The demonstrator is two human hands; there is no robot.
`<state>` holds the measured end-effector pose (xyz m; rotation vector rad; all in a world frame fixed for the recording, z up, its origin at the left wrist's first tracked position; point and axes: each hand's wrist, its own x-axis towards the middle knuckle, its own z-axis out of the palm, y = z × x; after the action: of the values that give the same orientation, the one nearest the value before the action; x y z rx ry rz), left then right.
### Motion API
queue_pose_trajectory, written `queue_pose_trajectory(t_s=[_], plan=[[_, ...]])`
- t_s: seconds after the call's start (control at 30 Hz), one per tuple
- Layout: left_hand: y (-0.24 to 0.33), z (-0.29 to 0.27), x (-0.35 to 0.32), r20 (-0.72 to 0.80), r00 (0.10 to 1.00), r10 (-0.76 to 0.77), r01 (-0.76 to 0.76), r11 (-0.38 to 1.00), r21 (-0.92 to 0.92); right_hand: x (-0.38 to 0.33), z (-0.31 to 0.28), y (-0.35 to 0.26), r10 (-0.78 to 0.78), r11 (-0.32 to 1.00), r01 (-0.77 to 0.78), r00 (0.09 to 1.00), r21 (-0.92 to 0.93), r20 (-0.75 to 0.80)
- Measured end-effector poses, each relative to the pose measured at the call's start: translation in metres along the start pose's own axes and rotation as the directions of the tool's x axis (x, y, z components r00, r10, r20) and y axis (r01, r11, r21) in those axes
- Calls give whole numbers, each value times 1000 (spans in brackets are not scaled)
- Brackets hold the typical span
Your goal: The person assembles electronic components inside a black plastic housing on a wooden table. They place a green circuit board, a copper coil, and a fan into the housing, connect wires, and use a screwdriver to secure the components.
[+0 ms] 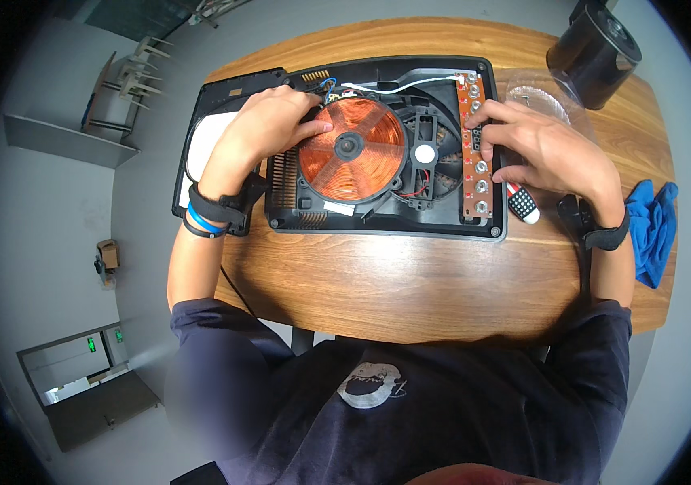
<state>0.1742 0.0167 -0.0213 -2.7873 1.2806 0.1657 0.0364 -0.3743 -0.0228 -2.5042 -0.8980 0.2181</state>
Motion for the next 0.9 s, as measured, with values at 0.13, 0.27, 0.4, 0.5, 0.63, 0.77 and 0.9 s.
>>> queue_pose_trajectory(t_s=[0.13, 0.27, 0.4, 0.5, 0.63, 0.77, 0.9], plan=[[40, -23, 1, 88, 996, -1, 1, 1000, 1, -1, 1, 0, -17, 1000, 17, 1000, -16, -10], [59, -25, -4, 30, 991, 132, -128, 986, -109, -1, 2, 1, -21, 1000, 21, 1000, -20, -13], [66, -18, -6, 26, 988, 151, -146, 979, -140, -1, 4, 1, 4, 1000, -5, 1000, -15, -11], [70, -19, -7, 30, 991, 128, -122, 983, -138, -1, 4, 0, -1, 1000, 1, 1000, -29, -18], [66, -14, -7, 42, 993, 111, -104, 985, -139, -1, 6, 0, -7, 998, 6, 999, -58, -32], [59, -3, -9, -20, 994, 111, -113, 979, -170, -1, 5, 0, -5, 998, 3, 1000, -58, -25], [58, -3, -10, -31, 991, 130, -133, 974, -181, -1, 4, 1, -10, 998, 9, 1000, -60, -13]])
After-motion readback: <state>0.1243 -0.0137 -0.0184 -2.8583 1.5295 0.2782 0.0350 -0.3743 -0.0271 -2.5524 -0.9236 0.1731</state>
